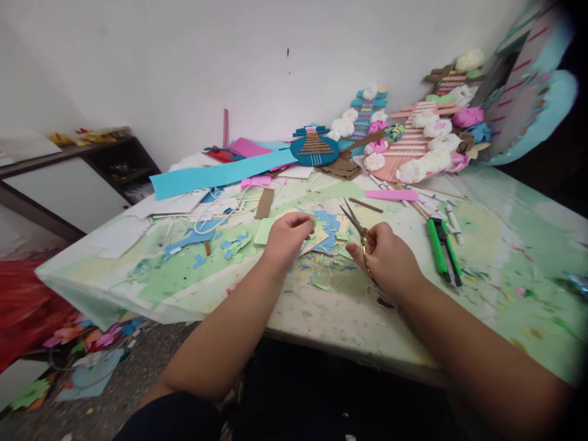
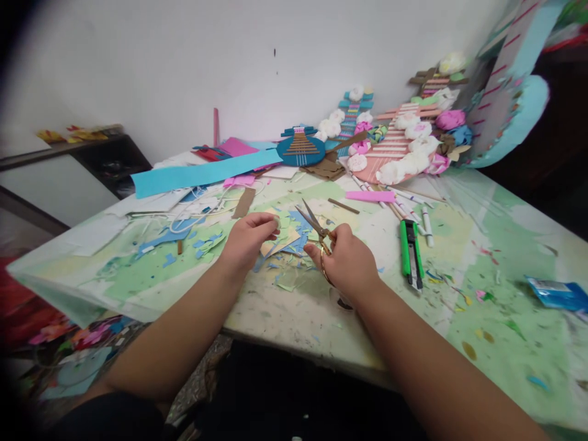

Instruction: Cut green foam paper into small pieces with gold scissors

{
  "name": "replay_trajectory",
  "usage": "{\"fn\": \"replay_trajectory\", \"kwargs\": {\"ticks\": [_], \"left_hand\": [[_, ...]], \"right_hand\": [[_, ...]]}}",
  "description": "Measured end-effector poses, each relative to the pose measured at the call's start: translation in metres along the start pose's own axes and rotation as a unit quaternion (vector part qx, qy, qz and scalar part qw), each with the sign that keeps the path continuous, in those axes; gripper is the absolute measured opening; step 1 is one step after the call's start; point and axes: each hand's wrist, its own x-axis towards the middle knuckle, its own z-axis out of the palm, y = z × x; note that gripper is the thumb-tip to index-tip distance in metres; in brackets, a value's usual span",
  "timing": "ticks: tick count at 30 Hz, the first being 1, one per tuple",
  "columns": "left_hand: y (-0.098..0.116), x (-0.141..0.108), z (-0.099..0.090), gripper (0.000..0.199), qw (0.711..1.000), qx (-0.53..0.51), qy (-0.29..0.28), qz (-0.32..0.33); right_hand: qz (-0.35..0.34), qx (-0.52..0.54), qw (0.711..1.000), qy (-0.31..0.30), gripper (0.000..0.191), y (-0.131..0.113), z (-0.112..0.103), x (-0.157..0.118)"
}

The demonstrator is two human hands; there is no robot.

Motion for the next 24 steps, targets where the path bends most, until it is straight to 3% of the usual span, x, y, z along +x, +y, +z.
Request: {"fn": "replay_trajectory", "kwargs": {"ticks": [3,6,9,11,14,18,24], "left_hand": [[-0.001,0.004,-0.009,0.019,0.995,0.063,0.057,0.043],[0.004,0.003,-0.031,0.024,0.961,0.185,0.190,0.073],[0.010,-0.003,-0.065,0.024,0.873,0.405,0.268,0.046],[0.011,-0.007,-0.090,0.027,0.822,0.512,0.249,-0.001],[0.006,-0.011,-0.120,0.032,0.767,0.584,0.261,-0.056],[-0.007,-0.016,-0.136,0.036,0.765,0.602,0.202,-0.112],[-0.007,-0.025,-0.120,0.043,0.772,0.604,0.190,-0.060]], "right_hand": [[-0.006,0.020,1.000,0.012,0.045,0.002,-0.001,0.001],[-0.023,0.031,0.999,0.036,0.046,0.004,-0.003,0.001],[-0.033,0.029,0.998,0.053,0.049,0.003,-0.006,0.000],[-0.036,0.047,0.996,0.062,0.050,0.002,-0.008,-0.002],[-0.026,0.113,0.990,0.077,0.049,0.001,-0.011,-0.004],[0.035,0.224,0.969,0.099,0.043,0.006,-0.013,-0.001],[0.092,0.375,0.900,0.202,0.037,0.015,-0.011,0.010]]}}
